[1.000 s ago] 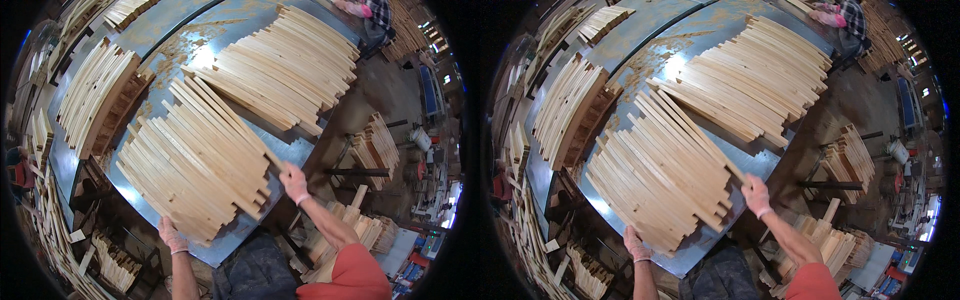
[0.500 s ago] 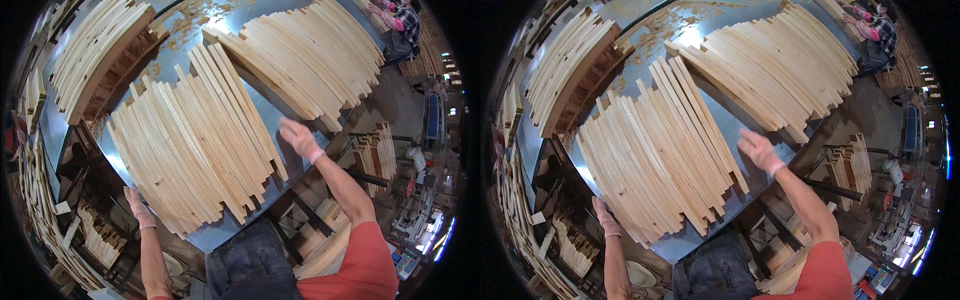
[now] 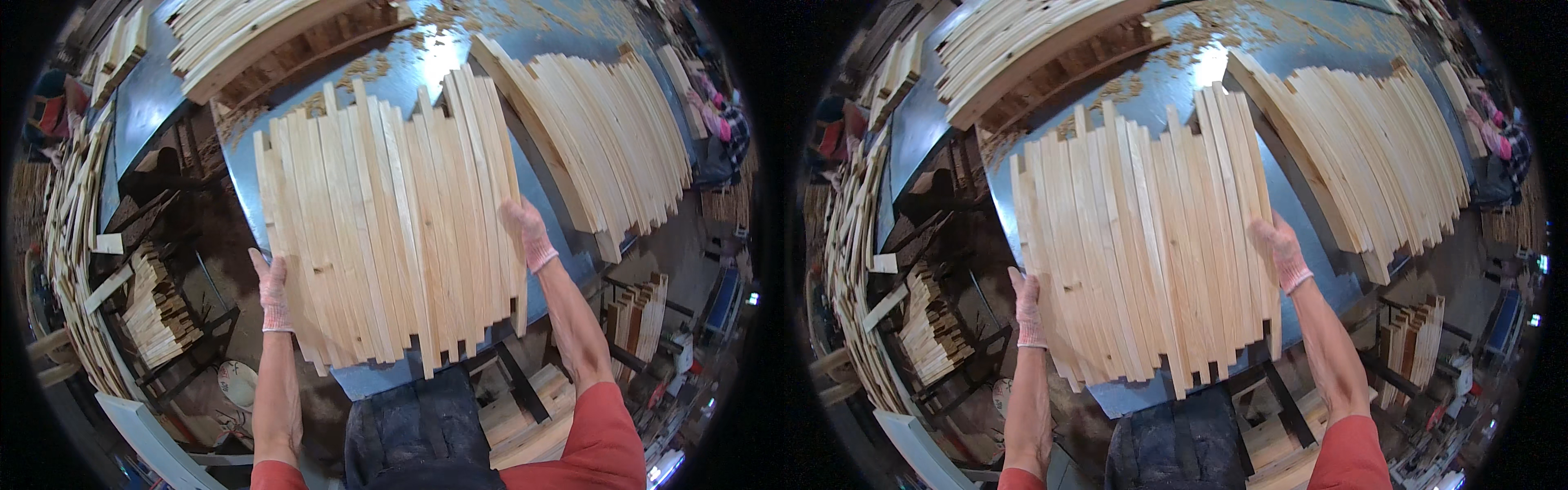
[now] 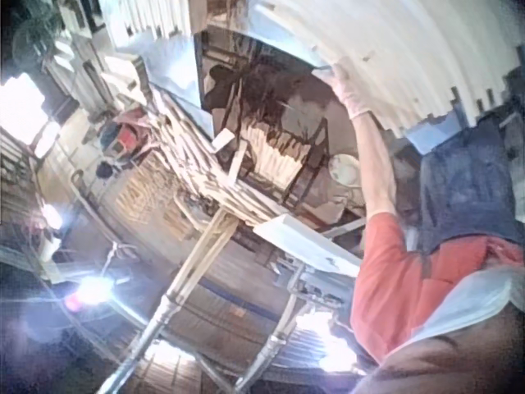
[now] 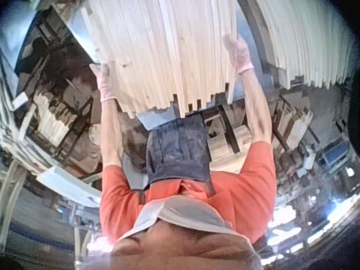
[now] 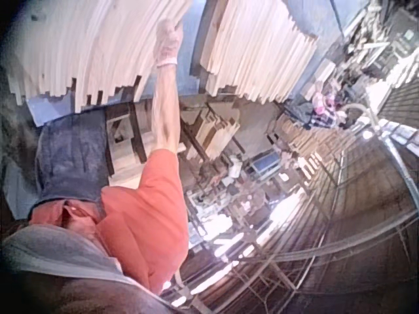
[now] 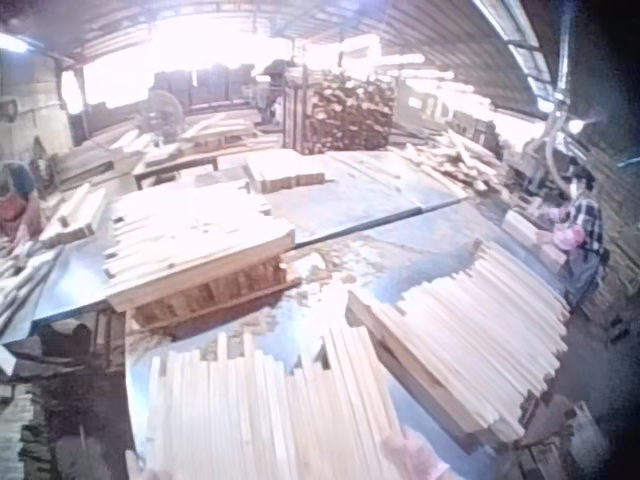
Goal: The person gathers loose wooden planks from a metal table and stacks them into neat piles. They then lift the stacks and place them onto a conveyor belt system. The process is repeated continuously with new batches of planks.
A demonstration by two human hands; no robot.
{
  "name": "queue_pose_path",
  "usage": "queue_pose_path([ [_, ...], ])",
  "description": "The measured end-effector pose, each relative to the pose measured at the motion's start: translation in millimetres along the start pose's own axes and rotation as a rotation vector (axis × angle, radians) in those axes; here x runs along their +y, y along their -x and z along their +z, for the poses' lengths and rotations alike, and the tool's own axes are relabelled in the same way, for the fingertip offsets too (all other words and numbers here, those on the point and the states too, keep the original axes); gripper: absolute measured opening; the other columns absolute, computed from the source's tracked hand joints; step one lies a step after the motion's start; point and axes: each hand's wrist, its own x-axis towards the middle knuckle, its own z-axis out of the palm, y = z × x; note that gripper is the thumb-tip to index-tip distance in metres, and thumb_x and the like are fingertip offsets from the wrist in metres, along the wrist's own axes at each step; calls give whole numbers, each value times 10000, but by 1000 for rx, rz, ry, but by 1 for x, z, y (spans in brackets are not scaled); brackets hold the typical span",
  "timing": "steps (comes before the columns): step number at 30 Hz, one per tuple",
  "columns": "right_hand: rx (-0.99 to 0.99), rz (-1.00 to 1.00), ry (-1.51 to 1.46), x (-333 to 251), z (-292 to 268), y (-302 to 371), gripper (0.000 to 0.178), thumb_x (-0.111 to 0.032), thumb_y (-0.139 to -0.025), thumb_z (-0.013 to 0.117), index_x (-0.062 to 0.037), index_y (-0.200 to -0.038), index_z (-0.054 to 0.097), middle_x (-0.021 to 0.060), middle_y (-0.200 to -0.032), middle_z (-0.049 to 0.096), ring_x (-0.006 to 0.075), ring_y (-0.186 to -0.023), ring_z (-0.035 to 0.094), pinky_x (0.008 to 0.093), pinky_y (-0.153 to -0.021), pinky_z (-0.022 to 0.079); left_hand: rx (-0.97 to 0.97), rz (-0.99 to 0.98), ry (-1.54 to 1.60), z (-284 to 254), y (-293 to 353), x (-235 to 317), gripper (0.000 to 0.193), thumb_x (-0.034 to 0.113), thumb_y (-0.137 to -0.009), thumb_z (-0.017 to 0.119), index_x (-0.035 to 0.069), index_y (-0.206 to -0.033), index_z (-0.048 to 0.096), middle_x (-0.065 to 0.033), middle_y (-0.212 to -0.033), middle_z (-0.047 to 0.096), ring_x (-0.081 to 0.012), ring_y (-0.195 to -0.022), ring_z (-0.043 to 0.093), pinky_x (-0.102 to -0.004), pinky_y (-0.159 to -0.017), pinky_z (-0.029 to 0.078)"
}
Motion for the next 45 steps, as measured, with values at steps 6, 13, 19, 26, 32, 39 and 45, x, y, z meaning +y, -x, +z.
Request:
queue_pose_path([
  [6, -118, 147, 12, 20, 33, 63, 856, -390, -898, 865, 58, -1531, 503, 149, -1263, 685, 253, -1135, 687, 406, -974, 599, -88, -497, 190, -100, 76, -20, 812, 376, -996, 754, 16, -1643, 420, -128, -1471, 651, -299, -1319, 658, -448, -1152, 522],
  [13, -197, 239, 38, 53, 59, 110, 875, -362, -854, 891, 25, -1538, 507, 122, -1297, 673, 239, -1154, 681, 404, -1004, 590, -242, -456, 277, -148, 157, -26, 803, 277, -828, 877, -44, -1496, 567, -134, -1351, 718, -291, -1203, 721, -448, -1060, 592],
  [19, -300, 258, -16, 58, 100, 153, 770, -295, -862, 828, 29, -1503, 551, 103, -1243, 703, 236, -1124, 699, 399, -978, 597, -194, -419, 445, -182, 218, -10, 831, 215, -797, 878, -54, -1513, 554, -155, -1355, 724, -301, -1197, 732, -446, -1052, 598],
  [26, -376, 246, 101, 50, 188, 196, 443, -124, -859, 611, 41, -1263, 691, 17, -971, 680, 140, -800, 642, 344, -721, 552, -106, -260, 489, -234, 305, 34, 860, 230, -816, 840, -47, -1565, 520, -138, -1455, 674, -266, -1300, 673, -418, -1117, 541],
  [32, -527, -120, 336, 80, 261, 203, 136, -58, -889, 633, -66, -894, 497, -29, -808, 486, 115, -698, 505, 302, -638, 474, -23, -23, 567, -327, 407, 54, 921, 276, -853, 822, 13, -1650, 442, -109, -1547, 608, -240, -1391, 605, -414, -1174, 481],
  [39, -954, 116, 169, 73, 460, 260, 227, -200, -929, 735, -122, -797, 568, -31, -830, 588, 136, -782, 616, 335, -805, 560, 176, 306, 620, -457, 568, 90, 869, 274, -851, 835, -15, -1594, 488, -133, -1480, 659, -234, -1294, 678, -402, -1083, 563],
  [45, -1314, 123, 316, 106, 675, 438, 164, -179, -891, 713, -101, -771, 632, -33, -795, 594, 101, -748, 578, 328, -734, 508, 466, 418, 774, -538, 724, 120, 745, 310, -873, 826, -28, -1494, 591, -126, -1353, 723, -255, -1219, 716, -427, -1026, 601],
])
